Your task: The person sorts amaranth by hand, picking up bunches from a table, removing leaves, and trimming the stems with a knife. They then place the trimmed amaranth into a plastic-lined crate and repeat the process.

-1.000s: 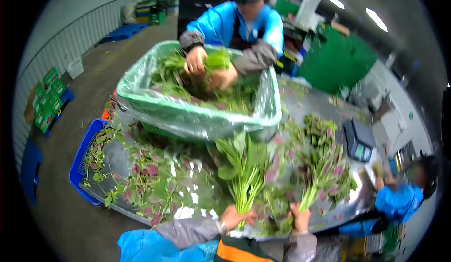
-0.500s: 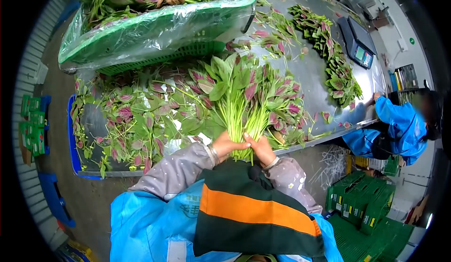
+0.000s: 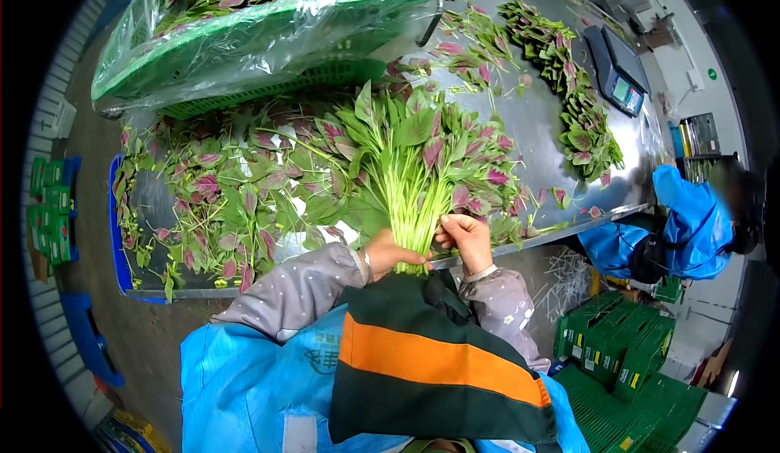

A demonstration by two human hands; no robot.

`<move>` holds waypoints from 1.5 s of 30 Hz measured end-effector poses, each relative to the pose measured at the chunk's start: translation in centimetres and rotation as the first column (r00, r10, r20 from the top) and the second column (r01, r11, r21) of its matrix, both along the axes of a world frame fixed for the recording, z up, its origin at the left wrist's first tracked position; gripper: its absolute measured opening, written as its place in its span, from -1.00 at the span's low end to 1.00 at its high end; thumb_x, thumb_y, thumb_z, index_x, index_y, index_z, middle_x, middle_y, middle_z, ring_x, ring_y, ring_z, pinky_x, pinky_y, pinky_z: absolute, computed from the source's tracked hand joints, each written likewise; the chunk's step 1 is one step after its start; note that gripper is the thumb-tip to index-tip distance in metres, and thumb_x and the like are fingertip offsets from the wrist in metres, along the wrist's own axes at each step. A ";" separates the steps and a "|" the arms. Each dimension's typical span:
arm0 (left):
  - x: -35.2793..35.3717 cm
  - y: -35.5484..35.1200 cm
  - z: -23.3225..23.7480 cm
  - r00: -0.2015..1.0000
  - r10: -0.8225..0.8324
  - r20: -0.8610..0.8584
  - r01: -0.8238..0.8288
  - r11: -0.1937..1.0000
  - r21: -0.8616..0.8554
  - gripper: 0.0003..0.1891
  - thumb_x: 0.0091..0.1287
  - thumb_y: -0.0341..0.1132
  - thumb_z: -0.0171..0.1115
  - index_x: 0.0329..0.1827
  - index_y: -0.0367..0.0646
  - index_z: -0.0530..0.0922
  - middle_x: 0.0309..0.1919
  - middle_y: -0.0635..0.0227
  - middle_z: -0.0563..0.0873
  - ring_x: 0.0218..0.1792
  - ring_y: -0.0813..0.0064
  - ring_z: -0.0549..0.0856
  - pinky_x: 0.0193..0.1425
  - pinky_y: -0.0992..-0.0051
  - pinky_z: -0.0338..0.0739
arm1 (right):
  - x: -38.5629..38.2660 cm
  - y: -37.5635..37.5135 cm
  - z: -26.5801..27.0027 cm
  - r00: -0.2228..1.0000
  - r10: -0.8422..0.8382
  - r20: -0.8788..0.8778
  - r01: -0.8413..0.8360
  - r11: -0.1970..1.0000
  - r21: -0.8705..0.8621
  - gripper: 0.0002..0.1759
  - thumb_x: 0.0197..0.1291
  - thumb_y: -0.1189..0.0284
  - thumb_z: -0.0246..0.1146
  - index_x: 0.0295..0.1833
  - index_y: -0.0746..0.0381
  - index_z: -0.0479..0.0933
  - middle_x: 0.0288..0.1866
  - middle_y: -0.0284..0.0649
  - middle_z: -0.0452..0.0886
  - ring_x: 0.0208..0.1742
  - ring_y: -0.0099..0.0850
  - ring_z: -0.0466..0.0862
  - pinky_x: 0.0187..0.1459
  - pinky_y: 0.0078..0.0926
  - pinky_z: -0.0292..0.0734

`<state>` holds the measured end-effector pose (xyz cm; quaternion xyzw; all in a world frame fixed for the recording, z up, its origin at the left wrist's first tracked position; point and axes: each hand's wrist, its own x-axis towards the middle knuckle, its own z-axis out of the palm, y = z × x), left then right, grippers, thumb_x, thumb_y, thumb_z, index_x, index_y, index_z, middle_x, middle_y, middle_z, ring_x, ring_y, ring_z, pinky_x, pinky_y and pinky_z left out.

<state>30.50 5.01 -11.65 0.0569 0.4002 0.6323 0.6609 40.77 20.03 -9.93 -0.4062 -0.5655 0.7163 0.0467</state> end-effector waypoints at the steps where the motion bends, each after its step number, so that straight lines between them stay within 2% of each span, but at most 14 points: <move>1: 0.0 -0.1 0.0 1.000 -0.014 0.000 0.014 1.000 0.022 -0.60 0.04 -0.62 0.20 0.01 -0.33 0.44 -0.22 0.17 0.65 -0.18 0.38 0.64 -0.04 0.44 0.49 | 0.2 -0.2 0.2 1.000 -0.019 -0.016 0.019 1.000 -0.017 -0.83 0.15 0.41 0.22 -0.25 0.31 0.55 -0.47 -0.32 0.61 -0.50 -0.62 0.55 -0.45 -0.73 0.42; 6: 0.1 -0.2 -1.0 0.997 0.000 -0.082 -0.001 1.000 -0.005 -0.56 0.05 -0.58 0.21 0.06 -0.29 0.41 -0.19 0.21 0.65 -0.15 0.46 0.62 -0.08 0.48 0.52 | 2.2 -1.3 3.3 0.872 0.398 -0.285 -0.447 0.885 -0.132 -0.92 0.14 0.55 0.17 -0.25 0.33 0.52 -0.42 -0.25 0.58 -0.49 -0.57 0.54 -0.39 -0.63 0.46; 10: -0.7 -0.3 1.8 0.988 -0.077 0.135 0.093 0.989 -0.114 -0.58 0.05 -0.55 0.22 0.03 -0.26 0.44 -0.20 0.25 0.66 -0.21 0.51 0.62 -0.12 0.51 0.51 | 2.3 0.7 4.4 0.788 -0.134 -0.601 -0.234 0.837 -0.495 -0.83 0.09 0.61 0.15 -0.16 0.33 0.42 -0.46 -0.26 0.50 -0.48 -0.48 0.53 -0.42 -0.56 0.46; 15: 0.0 -0.3 -0.1 0.999 -0.030 -0.018 0.029 0.999 -0.028 -0.63 0.02 -0.56 0.20 -0.04 -0.27 0.48 -0.29 0.25 0.65 -0.26 0.49 0.63 -0.17 0.52 0.50 | 1.5 -0.3 3.5 0.834 0.505 -0.223 -0.351 0.797 0.491 -0.90 0.13 0.58 0.16 -0.21 0.32 0.46 -0.31 -0.19 0.54 -0.25 -0.38 0.56 -0.04 -0.45 0.39; 18: 0.1 -0.3 0.0 0.999 0.023 -0.049 -0.024 1.000 -0.018 -0.64 0.00 -0.57 0.21 -0.07 -0.28 0.49 -0.30 0.27 0.65 -0.27 0.48 0.63 -0.16 0.50 0.50 | 1.9 -1.1 5.3 0.892 0.268 -0.365 -0.375 0.888 -0.265 -0.83 0.19 0.53 0.13 -0.11 0.32 0.42 -0.34 -0.22 0.54 -0.29 -0.42 0.56 -0.08 -0.47 0.41; 20: 0.6 -0.1 -0.3 0.994 0.058 -0.095 -0.063 0.997 -0.053 -0.63 -0.01 -0.59 0.22 -0.07 -0.30 0.49 -0.30 0.26 0.65 -0.28 0.47 0.63 -0.19 0.49 0.51 | 1.8 -1.6 6.9 0.804 0.490 -0.336 -0.575 0.784 -0.234 -0.84 0.21 0.48 0.09 -0.13 0.30 0.36 -0.46 -0.17 0.55 -0.50 -0.41 0.57 -0.23 -0.34 0.52; 24: 0.9 -0.1 -1.7 0.992 0.038 -0.118 -0.040 0.999 -0.018 -0.63 -0.02 -0.61 0.26 -0.09 -0.33 0.49 -0.29 0.21 0.65 -0.30 0.45 0.64 -0.26 0.48 0.54 | -0.5 1.0 10.8 0.873 -0.060 -0.485 -0.196 0.866 -0.460 -0.80 0.19 0.35 0.15 -0.20 0.24 0.36 -0.71 -0.45 0.30 -0.79 -0.72 0.21 -0.77 -0.76 0.12; 26: 1.2 -0.2 -1.5 0.977 0.030 -0.210 -0.031 1.000 0.000 -0.69 0.01 -0.56 0.30 -0.14 -0.33 0.50 -0.34 0.22 0.65 -0.36 0.46 0.65 -0.32 0.49 0.55 | -2.5 1.9 9.8 0.958 0.171 -0.231 -0.198 0.975 -0.101 -0.70 0.13 0.31 0.21 -0.11 0.25 0.39 -0.72 -0.41 0.33 -0.76 -0.65 0.30 -0.73 -0.66 0.20; 28: 1.2 -0.3 -0.8 0.951 0.005 -0.311 -0.011 1.000 -0.017 -0.70 0.02 -0.53 0.32 -0.16 -0.33 0.51 -0.37 0.27 0.66 -0.39 0.49 0.65 -0.31 0.50 0.55 | -4.1 1.4 7.1 0.888 0.394 0.240 -0.426 0.502 0.753 -0.63 0.07 0.27 0.26 -0.06 0.24 0.43 -0.66 -0.26 0.45 -0.68 -0.40 0.48 -0.62 -0.44 0.36; 33: 1.0 -0.7 -0.4 0.890 0.029 -0.456 -0.023 1.000 0.019 -0.74 0.04 -0.41 0.33 -0.19 -0.20 0.54 -0.43 0.31 0.67 -0.42 0.54 0.65 -0.30 0.55 0.52 | -4.7 -0.3 6.1 0.587 0.572 0.573 -0.734 0.080 0.674 -0.77 -0.04 0.28 0.29 -0.44 0.24 0.57 -0.49 0.00 0.56 -0.46 -0.12 0.59 -0.43 -0.25 0.47; 36: 0.6 -0.5 -2.5 0.561 -0.007 -0.828 0.123 0.990 0.075 -0.72 0.05 -0.29 0.33 -0.18 -0.16 0.54 -0.44 0.31 0.66 -0.43 0.52 0.64 -0.30 0.54 0.51 | -3.8 -1.8 9.5 0.599 0.699 -0.391 -0.748 0.662 0.039 -0.80 0.11 0.35 0.25 -0.27 0.29 0.55 -0.48 -0.33 0.59 -0.59 -0.50 0.52 -0.52 -0.48 0.41; 37: 0.6 0.6 -1.5 0.406 -0.034 -0.913 0.104 0.995 0.009 -0.69 0.06 -0.23 0.30 -0.18 -0.17 0.53 -0.42 0.31 0.66 -0.44 0.50 0.63 -0.30 0.52 0.51 | -3.5 0.2 10.2 0.613 0.747 -0.256 -0.787 0.604 -0.125 -0.83 0.17 0.40 0.20 -0.18 0.27 0.51 -0.46 -0.46 0.52 -0.55 -0.68 0.44 -0.54 -0.67 0.34; 40: 1.2 -0.4 -0.9 0.879 0.006 -0.477 -0.007 1.000 0.000 -0.78 0.04 -0.39 0.33 -0.27 -0.23 0.52 -0.45 0.34 0.65 -0.45 0.56 0.63 -0.34 0.55 0.50 | -6.2 0.8 8.7 0.908 0.391 -0.152 -0.395 0.919 0.005 -0.76 0.07 0.49 0.26 -0.11 0.24 0.48 -0.54 -0.49 0.40 -0.55 -0.71 0.38 -0.54 -0.72 0.28; 45: 1.0 -0.7 -0.3 0.896 -0.039 -0.441 0.019 0.999 -0.051 -0.74 0.05 -0.44 0.31 -0.19 -0.25 0.50 -0.40 0.32 0.65 -0.41 0.54 0.63 -0.32 0.54 0.50 | -7.0 -0.3 4.1 0.774 0.605 0.189 -0.473 0.352 0.808 -0.70 -0.06 0.46 0.32 -0.15 0.25 0.50 -0.43 -0.14 0.51 -0.43 -0.31 0.55 -0.37 -0.38 0.44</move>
